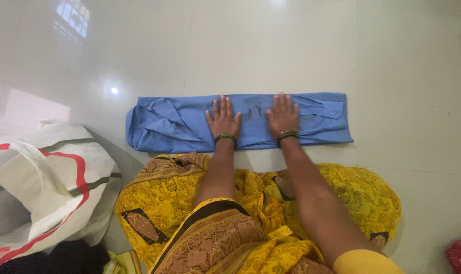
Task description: The person folds a blue shirt by hand and places it into a white bag containing other garments.
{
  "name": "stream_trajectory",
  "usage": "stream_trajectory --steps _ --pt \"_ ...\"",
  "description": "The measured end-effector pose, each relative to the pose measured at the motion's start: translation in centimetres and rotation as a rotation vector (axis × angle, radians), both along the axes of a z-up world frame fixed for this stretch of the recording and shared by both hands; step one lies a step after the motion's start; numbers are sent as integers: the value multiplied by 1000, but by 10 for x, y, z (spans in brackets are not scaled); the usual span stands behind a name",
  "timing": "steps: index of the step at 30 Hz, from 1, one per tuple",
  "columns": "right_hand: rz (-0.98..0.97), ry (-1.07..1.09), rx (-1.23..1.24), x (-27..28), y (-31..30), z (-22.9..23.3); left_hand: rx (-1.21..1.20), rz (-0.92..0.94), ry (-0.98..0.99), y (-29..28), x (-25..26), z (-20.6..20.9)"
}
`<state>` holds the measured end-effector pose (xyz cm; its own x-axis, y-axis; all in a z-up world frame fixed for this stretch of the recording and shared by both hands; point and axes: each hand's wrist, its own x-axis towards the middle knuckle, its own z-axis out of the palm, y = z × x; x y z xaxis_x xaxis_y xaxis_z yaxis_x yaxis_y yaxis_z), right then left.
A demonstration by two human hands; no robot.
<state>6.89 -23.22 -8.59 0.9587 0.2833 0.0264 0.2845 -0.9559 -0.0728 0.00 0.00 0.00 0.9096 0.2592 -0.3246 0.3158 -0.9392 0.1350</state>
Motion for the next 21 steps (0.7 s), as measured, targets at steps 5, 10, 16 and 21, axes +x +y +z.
stream_trajectory --steps 5,10,16,21 --pt "-329 137 -278 4 -58 70 -2 194 -28 30 -1 3" --pt "-772 239 -112 2 -107 122 -84 277 -117 38 -2 -17" --pt "-1211 272 233 1 -132 110 -344 323 -428 18 18 -84" --pt "-1151 254 146 -11 -121 122 -994 505 -612 -14 4 -88"
